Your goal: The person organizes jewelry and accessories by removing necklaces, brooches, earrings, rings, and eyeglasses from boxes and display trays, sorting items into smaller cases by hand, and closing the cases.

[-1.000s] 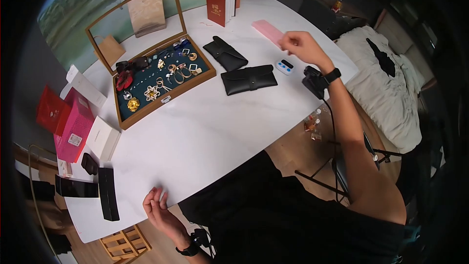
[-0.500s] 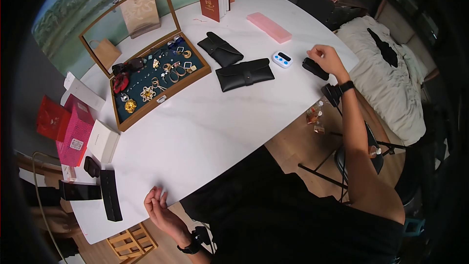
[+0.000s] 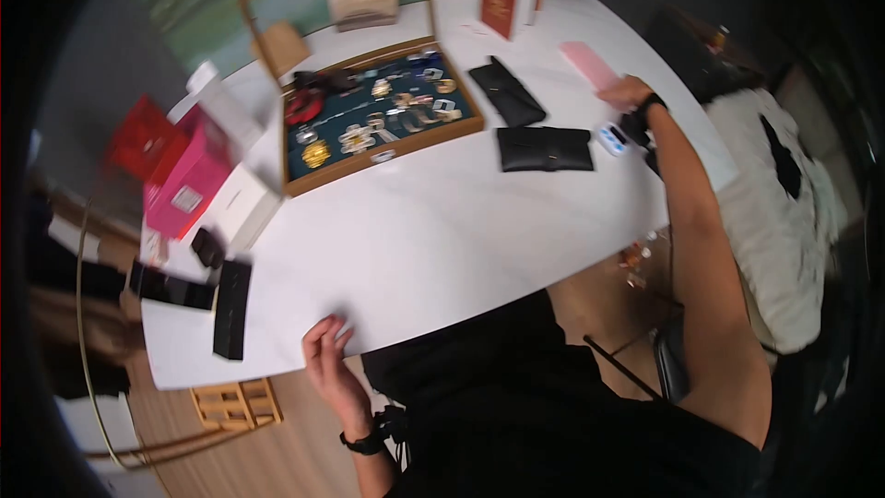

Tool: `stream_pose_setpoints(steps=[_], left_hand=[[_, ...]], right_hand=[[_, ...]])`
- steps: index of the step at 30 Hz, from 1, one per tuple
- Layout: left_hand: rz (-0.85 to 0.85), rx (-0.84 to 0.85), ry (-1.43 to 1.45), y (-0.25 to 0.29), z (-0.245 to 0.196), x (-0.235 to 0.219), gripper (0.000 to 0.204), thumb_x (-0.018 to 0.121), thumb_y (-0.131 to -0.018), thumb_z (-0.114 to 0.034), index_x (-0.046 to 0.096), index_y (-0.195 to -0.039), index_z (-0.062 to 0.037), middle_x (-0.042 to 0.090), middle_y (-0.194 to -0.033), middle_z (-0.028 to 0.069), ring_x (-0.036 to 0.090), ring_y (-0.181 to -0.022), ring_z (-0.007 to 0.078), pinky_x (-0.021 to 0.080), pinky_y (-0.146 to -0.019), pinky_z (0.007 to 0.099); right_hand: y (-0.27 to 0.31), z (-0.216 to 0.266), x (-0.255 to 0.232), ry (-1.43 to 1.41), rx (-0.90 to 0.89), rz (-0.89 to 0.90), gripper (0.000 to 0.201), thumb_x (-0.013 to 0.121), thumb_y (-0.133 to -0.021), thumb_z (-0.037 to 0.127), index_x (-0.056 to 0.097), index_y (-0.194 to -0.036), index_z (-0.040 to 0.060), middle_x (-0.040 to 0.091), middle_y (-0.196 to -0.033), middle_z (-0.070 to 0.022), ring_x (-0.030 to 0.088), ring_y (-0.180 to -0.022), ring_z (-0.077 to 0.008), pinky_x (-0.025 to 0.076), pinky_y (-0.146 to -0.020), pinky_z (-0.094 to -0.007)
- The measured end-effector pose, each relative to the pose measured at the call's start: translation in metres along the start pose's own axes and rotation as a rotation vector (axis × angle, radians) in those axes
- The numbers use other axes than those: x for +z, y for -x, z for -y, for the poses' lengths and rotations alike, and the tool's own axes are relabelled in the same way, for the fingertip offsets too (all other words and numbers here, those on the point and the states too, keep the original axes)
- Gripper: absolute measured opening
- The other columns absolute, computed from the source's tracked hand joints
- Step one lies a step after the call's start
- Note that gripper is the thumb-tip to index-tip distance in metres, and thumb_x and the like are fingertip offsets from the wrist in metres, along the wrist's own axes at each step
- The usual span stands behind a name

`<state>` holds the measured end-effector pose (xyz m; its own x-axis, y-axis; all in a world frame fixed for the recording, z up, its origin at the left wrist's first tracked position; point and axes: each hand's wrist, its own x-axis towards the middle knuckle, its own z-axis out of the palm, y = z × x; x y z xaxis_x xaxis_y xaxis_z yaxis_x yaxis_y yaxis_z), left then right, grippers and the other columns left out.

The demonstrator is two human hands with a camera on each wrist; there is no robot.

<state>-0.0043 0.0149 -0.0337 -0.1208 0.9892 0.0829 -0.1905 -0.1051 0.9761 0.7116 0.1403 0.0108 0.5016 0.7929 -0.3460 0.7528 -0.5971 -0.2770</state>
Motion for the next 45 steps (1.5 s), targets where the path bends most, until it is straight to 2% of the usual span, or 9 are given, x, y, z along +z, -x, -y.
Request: stream_pose_setpoints(steps=[4,9,11,14,16,18,22,36,45], left_hand=[[-0.025,-0.033,0.013,-0.003,-0.008,0.002,0.023,0.052,-0.101,-0.014,0.058,-0.117,0.0024,0.061,-0.118,0.0155,0.062,-0.112,0.0244,0.052,-0.095,0.0393],[0.113,-0.041,0.04,-0.013,-0.021,0.009,0.022,0.051,-0.102,-0.013,0.055,-0.118,0.0018,0.065,-0.113,0.0166,0.065,-0.105,0.0237,0.052,-0.094,0.0387],[0.235,0.045,-0.03,-0.017,-0.029,0.013,0.023,0.056,-0.099,-0.006,0.054,-0.12,0.0027,0.067,-0.109,0.0157,0.065,-0.104,0.023,0.051,-0.095,0.0371],[0.327,0.123,-0.214,-0.015,-0.057,0.019,0.025,0.061,-0.095,-0.002,0.056,-0.12,0.0022,0.067,-0.109,0.014,0.065,-0.104,0.022,0.051,-0.096,0.0363],[0.357,0.142,-0.33,-0.013,-0.077,0.018,0.04,0.073,-0.086,-0.005,0.057,-0.122,0.0009,0.066,-0.112,0.014,0.064,-0.107,0.024,0.049,-0.097,0.0374],[0.454,0.446,-0.749,-0.017,-0.095,0.022,0.056,0.084,-0.074,-0.01,0.059,-0.123,-0.0017,0.064,-0.114,0.0155,0.063,-0.107,0.0321,0.048,-0.097,0.0381],[0.591,0.454,-1.012,-0.022,-0.096,0.027,0.084,0.091,-0.064,-0.019,0.053,-0.137,-0.005,0.055,-0.131,0.0211,0.053,-0.12,0.0387,0.048,-0.098,0.0435],[0.784,0.507,-1.03,-0.043,-0.058,0.02,0.054,0.074,-0.086,-0.02,0.056,-0.131,0.0049,0.054,-0.127,0.0252,0.051,-0.115,0.0428,0.048,-0.098,0.0459],[0.83,0.245,-0.994,-0.06,-0.065,0.022,0.048,0.069,-0.092,-0.031,0.063,-0.129,0.0001,0.058,-0.128,0.0223,0.057,-0.114,0.0375,0.047,-0.099,0.0419]], right_hand=[[0.027,0.042,-0.013,-0.036,0.11,-0.384,0.067,0.078,-0.067,0.054,0.072,-0.093,-0.0076,0.072,-0.09,-0.0195,0.07,-0.081,-0.0276,0.055,-0.07,-0.0351],[0.114,0.115,-0.022,-0.217,-0.462,-0.506,0.07,0.078,-0.077,0.046,0.063,-0.123,-0.0045,0.067,-0.114,-0.0171,0.066,-0.1,-0.0249,0.051,-0.087,-0.0351],[0.165,0.152,-0.009,-0.306,-0.846,-0.301,0.06,0.076,-0.082,0.033,0.059,-0.13,0.0011,0.061,-0.117,-0.0074,0.059,-0.102,-0.0168,0.05,-0.082,-0.0291],[0.233,0.197,0.031,-0.117,-1.203,-0.17,0.068,0.083,-0.07,0.022,0.057,-0.131,0.0044,0.058,-0.119,-0.0098,0.057,-0.11,-0.0251,0.046,-0.094,-0.0352],[0.267,0.219,0.065,-0.014,-1.221,-0.126,0.071,0.084,-0.068,0.025,0.057,-0.13,0.0049,0.059,-0.115,-0.0133,0.06,-0.107,-0.0328,0.049,-0.091,-0.0369],[0.284,0.234,0.09,0.063,-1.276,-0.061,0.066,0.083,-0.07,0.034,0.057,-0.125,0.0077,0.059,-0.11,-0.01,0.059,-0.102,-0.0322,0.052,-0.085,-0.0394],[0.286,0.243,0.133,0.058,-1.379,0.016,0.067,0.08,-0.073,0.033,0.054,-0.127,0.0044,0.057,-0.11,-0.0097,0.056,-0.102,-0.0296,0.05,-0.084,-0.0382],[0.289,0.245,0.161,0.131,-1.425,-0.036,0.069,0.078,-0.078,0.03,0.051,-0.134,-0.0003,0.059,-0.121,-0.0136,0.059,-0.106,-0.0314,0.05,-0.094,-0.0392],[0.301,0.267,0.177,0.46,-1.632,-0.524,0.041,0.067,-0.08,0.014,0.065,-0.119,0.0007,0.067,-0.106,-0.0099,0.066,-0.096,-0.022,0.055,-0.086,-0.0327]])
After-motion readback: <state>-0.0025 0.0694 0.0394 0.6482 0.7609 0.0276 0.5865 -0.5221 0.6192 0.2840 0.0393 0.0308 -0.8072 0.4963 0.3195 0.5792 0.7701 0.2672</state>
